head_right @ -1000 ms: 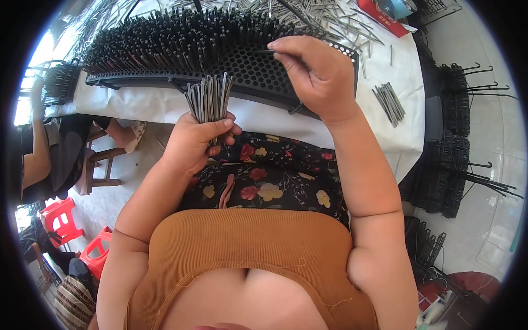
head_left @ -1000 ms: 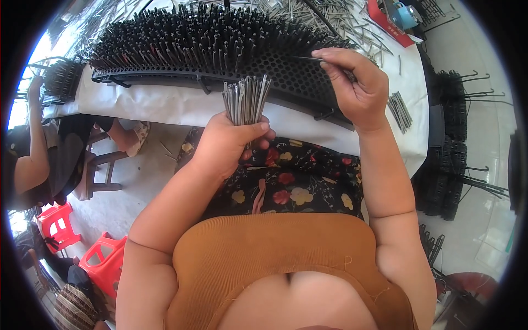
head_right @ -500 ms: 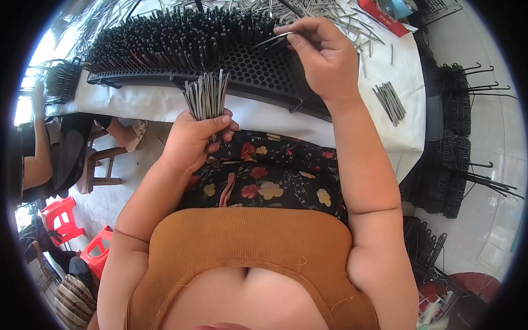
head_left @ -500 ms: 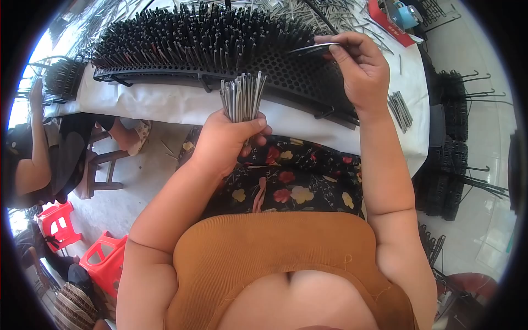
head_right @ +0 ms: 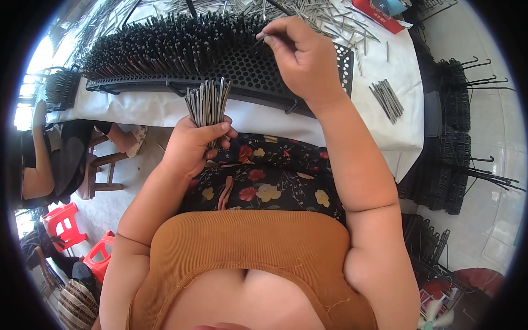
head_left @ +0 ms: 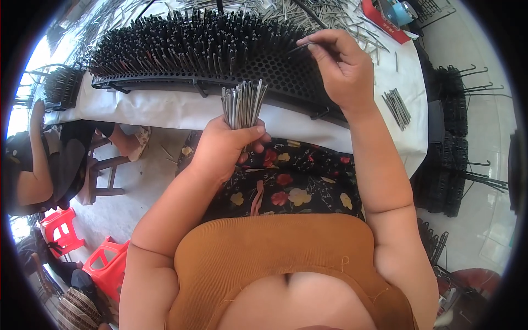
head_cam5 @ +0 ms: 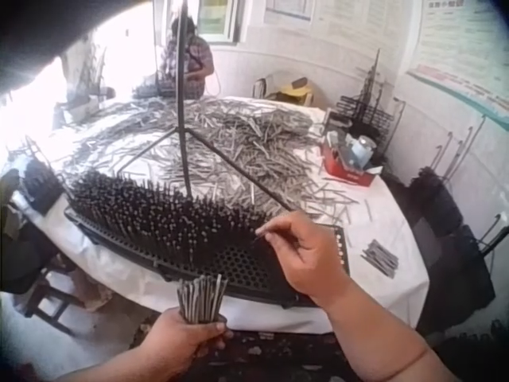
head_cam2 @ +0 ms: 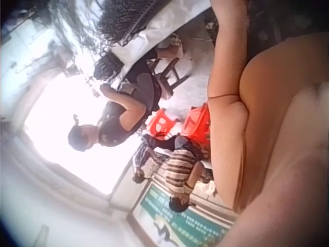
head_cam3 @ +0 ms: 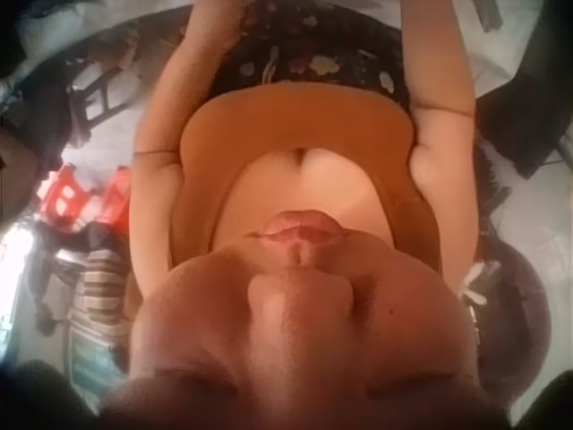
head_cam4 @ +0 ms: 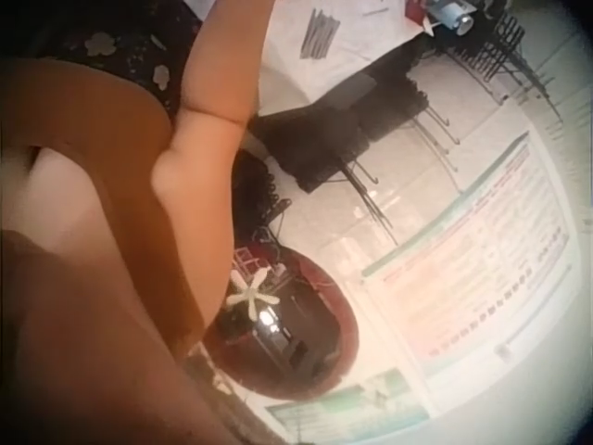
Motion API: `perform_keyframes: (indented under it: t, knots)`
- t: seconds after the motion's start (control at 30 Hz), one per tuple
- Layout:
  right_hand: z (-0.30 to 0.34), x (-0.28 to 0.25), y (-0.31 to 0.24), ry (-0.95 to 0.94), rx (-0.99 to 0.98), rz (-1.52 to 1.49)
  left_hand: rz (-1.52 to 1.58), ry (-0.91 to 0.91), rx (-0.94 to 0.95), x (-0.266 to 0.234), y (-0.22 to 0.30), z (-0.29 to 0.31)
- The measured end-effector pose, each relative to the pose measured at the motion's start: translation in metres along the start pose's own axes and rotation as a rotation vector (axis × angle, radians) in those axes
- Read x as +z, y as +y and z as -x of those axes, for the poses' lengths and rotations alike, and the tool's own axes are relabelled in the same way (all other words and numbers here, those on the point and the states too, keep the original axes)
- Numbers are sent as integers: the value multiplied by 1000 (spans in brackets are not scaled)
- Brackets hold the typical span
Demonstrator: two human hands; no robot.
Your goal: The person inserts thin metal pins into a perforated template by hand.
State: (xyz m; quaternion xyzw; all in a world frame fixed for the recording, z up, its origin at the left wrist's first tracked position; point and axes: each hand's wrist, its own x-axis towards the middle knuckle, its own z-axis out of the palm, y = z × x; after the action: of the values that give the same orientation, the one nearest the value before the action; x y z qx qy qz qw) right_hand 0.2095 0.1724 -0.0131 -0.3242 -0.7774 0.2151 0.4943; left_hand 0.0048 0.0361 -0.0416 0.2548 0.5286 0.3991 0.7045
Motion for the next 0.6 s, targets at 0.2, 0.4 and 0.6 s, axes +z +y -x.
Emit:
perform_keyframes:
  t: [0.2, 0.4, 0.6]
  knots:
    - [-18, 12, -8, 56, -234, 248, 11, 8, 25, -2, -4, -2]
    - [-19, 14, 16, -66, -254, 386, -20, 16, 14, 2, -2, -2]
    - [-3, 9, -28, 14, -311, 447, 15, 28, 50, 4, -1, 4]
